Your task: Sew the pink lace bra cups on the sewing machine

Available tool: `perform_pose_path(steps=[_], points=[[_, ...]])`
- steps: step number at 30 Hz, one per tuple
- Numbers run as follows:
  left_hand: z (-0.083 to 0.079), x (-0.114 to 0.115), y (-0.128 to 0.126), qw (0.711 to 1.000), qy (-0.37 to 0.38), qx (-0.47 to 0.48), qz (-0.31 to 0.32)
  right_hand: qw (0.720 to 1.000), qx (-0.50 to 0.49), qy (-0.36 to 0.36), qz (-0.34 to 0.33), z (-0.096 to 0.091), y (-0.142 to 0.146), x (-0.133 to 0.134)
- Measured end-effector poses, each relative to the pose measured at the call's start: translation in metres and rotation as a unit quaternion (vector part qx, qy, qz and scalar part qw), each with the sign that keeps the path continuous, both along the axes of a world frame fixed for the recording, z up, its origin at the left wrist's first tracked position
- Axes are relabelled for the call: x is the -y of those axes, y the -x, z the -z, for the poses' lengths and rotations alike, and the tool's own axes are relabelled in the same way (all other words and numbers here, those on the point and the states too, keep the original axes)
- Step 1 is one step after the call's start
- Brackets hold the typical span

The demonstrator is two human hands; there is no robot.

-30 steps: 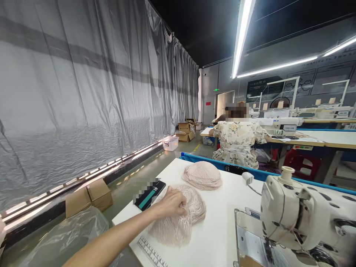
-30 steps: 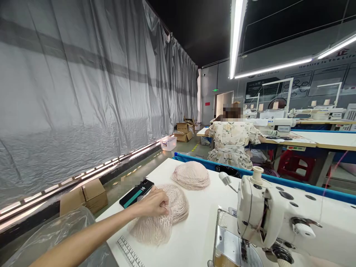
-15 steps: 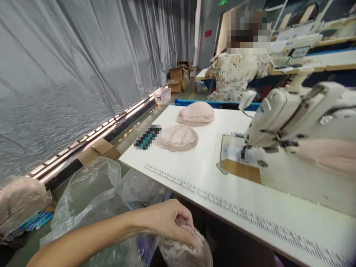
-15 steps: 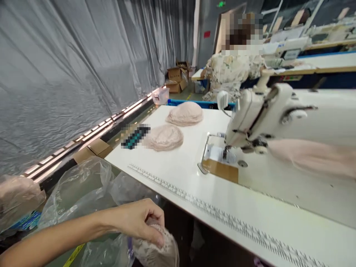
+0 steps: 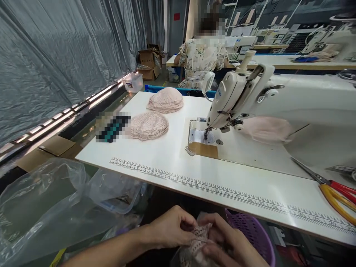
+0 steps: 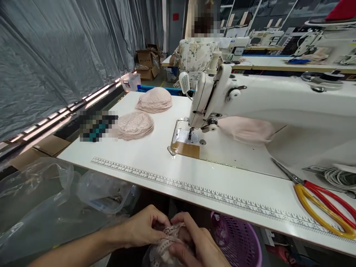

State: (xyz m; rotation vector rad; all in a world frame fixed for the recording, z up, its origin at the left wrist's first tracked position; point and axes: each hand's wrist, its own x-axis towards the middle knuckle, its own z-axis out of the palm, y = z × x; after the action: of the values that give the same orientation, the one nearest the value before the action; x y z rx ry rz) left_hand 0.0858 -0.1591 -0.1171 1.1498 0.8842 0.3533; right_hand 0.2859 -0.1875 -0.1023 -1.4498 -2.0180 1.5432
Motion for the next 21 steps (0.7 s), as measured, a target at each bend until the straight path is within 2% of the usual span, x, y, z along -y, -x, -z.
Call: perform_pose_path(steps=[4, 10, 14, 21], points=[[-0.004, -0.007, 0.007, 0.999, -0.013, -0.006, 0.036, 0.999, 0.020, 0.005, 0.036, 0.004, 0.002, -0.001], [-0.008, -0.012, 0.011, 0.996, -0.064, -0.026, 0.062, 1.000, 0.002, 0.029, 0.010, 0.005, 0.004, -0.009], [-0.013, -0.013, 0.016, 0.989, -0.105, -0.057, 0.086, 0.999, -0.009, 0.027, 0.019, 0.005, 0.009, -0.014], [-0.014, -0.009, 0.023, 0.982, -0.116, -0.109, 0.103, 0.996, -0.057, 0.059, 0.018, 0.006, 0.009, -0.018]])
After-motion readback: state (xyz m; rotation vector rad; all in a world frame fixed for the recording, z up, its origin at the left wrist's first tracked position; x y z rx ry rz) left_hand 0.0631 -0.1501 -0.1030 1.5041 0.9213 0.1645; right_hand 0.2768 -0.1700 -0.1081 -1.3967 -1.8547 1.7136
